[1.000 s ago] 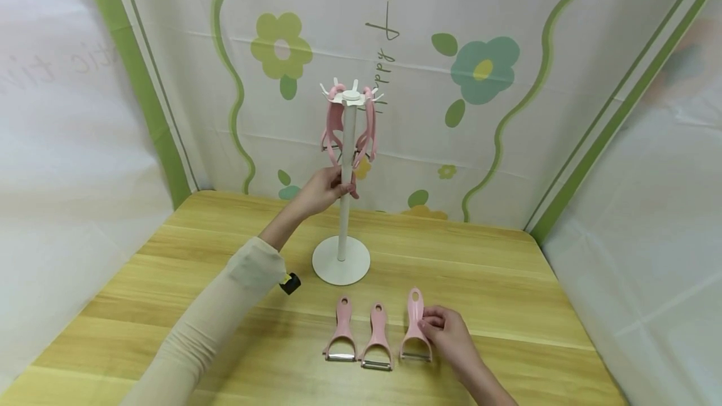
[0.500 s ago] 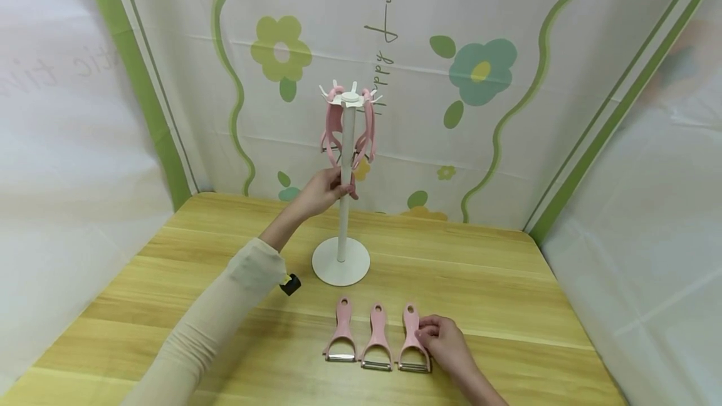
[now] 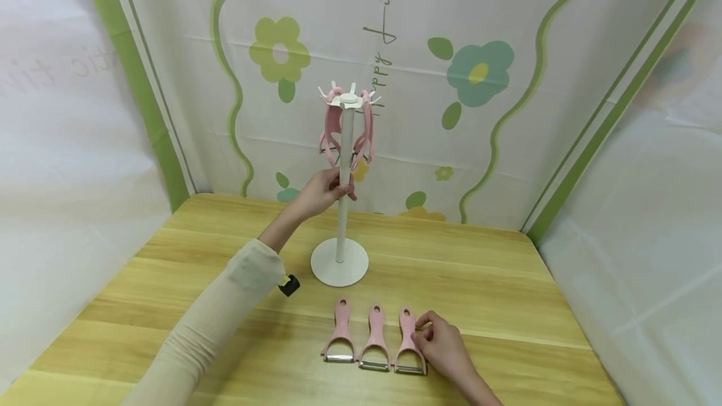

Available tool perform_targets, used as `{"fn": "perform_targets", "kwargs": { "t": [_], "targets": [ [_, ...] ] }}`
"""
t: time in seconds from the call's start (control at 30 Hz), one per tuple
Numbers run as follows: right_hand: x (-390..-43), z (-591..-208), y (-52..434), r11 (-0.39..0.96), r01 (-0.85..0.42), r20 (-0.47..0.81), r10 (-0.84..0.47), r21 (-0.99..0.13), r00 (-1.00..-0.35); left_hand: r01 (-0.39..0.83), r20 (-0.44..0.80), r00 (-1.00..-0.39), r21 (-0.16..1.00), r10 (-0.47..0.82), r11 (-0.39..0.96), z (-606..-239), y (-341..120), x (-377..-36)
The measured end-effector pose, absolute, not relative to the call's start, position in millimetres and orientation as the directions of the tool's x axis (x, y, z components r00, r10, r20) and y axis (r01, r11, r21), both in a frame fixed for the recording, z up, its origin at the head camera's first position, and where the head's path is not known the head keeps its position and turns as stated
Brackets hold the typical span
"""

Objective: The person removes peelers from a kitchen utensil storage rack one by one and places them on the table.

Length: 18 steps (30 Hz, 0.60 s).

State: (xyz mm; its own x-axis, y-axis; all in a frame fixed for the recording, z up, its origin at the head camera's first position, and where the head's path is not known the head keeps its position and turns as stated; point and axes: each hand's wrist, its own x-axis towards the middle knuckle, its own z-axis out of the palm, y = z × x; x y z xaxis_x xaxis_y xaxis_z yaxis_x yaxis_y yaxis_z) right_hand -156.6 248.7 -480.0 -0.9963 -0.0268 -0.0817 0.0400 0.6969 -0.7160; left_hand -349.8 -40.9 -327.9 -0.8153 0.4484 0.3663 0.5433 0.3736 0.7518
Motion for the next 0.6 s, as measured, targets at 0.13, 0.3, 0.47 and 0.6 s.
{"fn": "perform_targets", "kwargs": {
  "t": [0.13, 0.3, 0.47, 0.6],
  "targets": [
    [-159.3, -474.4, 251.1, 0.716, 0.022, -0.073, -0.040, -0.698, -0.997, 0.549, 0.367, -0.814, 0.739, 0.450, 0.391, -327.3, -41.1, -348.7],
    [-168.8, -453.7, 250.3, 0.704, -0.005, -0.032, -0.039, -0.710, -0.999, 0.546, 0.362, -0.819, 0.730, 0.444, 0.411, -325.4, -40.7, -347.4],
    [-180.9, -431.5, 245.9, 0.688, -0.068, 0.027, -0.071, -0.723, -0.997, 0.549, 0.363, -0.818, 0.723, 0.446, 0.419, -323.3, -39.8, -347.1],
    [-193.5, -417.4, 238.0, 0.685, -0.149, 0.094, -0.118, -0.713, -0.989, 0.550, 0.358, -0.815, 0.727, 0.455, 0.412, -322.3, -39.7, -347.3]
  ]
}}
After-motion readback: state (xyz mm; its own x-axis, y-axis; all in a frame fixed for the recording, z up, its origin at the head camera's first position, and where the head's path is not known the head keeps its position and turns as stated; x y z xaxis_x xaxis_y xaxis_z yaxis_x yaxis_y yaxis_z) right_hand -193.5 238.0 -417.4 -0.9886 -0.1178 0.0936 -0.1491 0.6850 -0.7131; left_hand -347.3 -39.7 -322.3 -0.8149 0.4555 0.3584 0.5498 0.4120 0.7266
